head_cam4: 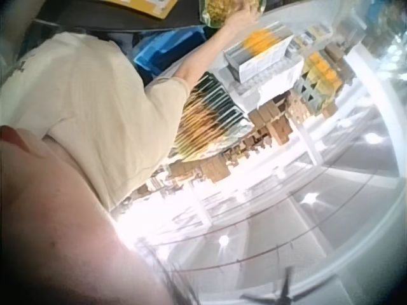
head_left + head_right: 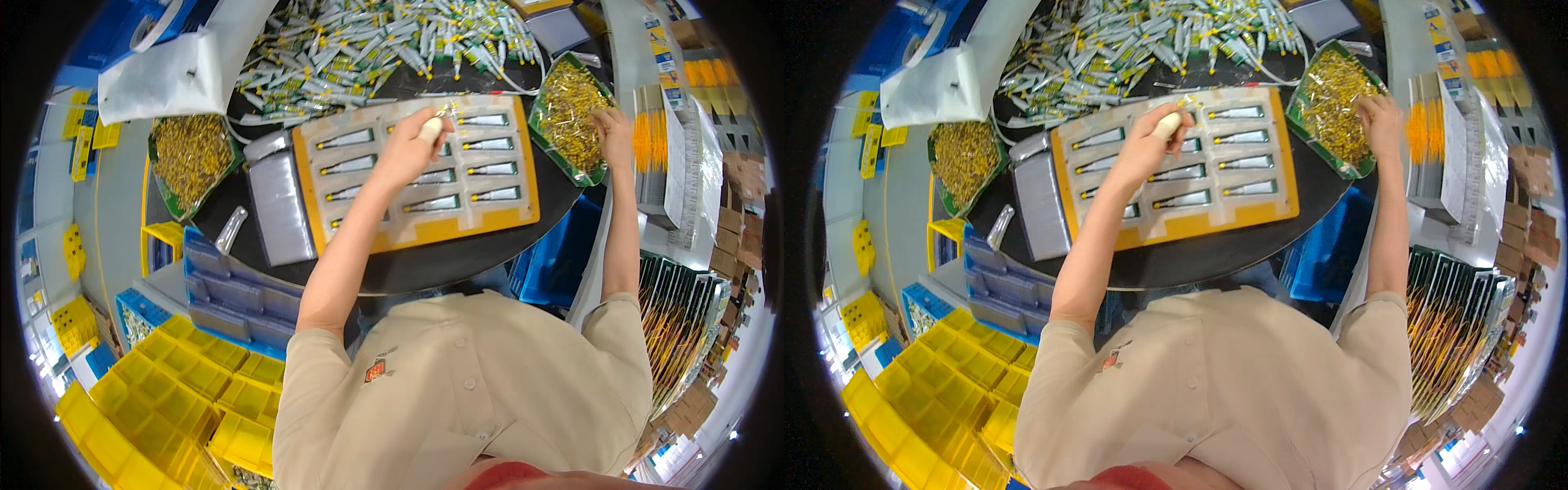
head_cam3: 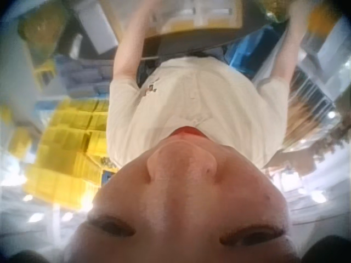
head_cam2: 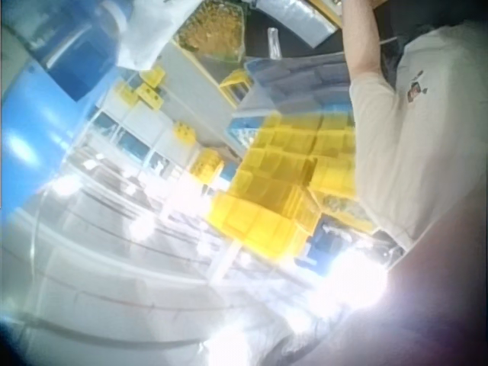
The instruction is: The person assembles small electronic components by placing them into a yellow tray with multiple slots. They pick up components from a pile, align them, and insert them into the tray, repeating this process throughout the clip.
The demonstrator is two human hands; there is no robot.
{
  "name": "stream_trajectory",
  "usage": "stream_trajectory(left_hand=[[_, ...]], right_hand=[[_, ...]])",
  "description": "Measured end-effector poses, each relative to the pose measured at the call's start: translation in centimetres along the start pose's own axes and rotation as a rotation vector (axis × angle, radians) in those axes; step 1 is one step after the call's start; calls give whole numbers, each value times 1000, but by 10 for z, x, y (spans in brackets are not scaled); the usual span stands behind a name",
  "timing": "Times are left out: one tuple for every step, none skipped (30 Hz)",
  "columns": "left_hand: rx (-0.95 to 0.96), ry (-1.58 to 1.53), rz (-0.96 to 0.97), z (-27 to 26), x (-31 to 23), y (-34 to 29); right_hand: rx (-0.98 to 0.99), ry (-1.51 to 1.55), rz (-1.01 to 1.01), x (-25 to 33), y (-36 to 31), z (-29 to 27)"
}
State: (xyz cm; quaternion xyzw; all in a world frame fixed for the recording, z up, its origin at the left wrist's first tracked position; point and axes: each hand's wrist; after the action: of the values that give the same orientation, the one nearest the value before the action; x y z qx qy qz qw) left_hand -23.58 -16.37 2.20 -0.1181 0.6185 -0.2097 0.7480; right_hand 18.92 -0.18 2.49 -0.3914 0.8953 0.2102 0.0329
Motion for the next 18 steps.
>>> stream_trajectory(left_hand=[[-7,-49,20,-12,6,-20],[-32,-68,-18,-22,11,-38],[-6,-124,33,-30,16,-53],[-46,-146,-16,-37,21,-66],[-54,-185,-25,-43,26,-77],[-82,-213,-74,-46,30,-84],[-37,-253,-4,-49,34,-90],[-16,-282,33,-51,37,-94],[3,-309,72,-52,40,-96],[14,-348,46,-53,42,-99],[22,-388,20,-54,44,-102],[30,-429,-4,-55,45,-104],[43,-467,-28,-55,46,-106],[38,-476,-41,-55,46,-108],[40,-483,-51,-56,45,-111],[24,-493,-67,-56,44,-113],[24,-492,-85,-56,43,-114],[7,-492,-110,-56,42,-115]], right_hand=[[-24,-18,40,15,7,-4],[-58,95,154,33,17,-8],[-174,240,100,56,27,-10],[-247,375,109,84,39,-9],[-329,510,127,113,51,-8],[-281,605,81,143,60,-7],[-225,702,34,172,70,-5],[-262,772,-43,199,82,1],[-235,841,-114,222,93,6],[-283,788,-231,236,106,11],[-237,734,-332,246,117,15],[-258,681,-385,253,126,17],[-241,627,-433,258,133,19],[-248,576,-472,259,137,20],[-224,569,-482,259,139,19],[-225,562,-485,258,138,18],[-229,556,-509,257,136,16],[-231,551,-494,256,131,14]])
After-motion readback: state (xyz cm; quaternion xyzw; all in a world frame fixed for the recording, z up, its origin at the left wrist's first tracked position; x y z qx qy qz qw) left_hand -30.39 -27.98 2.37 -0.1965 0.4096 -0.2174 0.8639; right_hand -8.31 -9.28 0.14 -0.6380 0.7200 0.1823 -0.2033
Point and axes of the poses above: each hand's wrist, its own y-axis towards the middle knuckle, its own z-axis out of the palm, x = y × z, and after that the axes turned 15 degrees about -z, right-handed
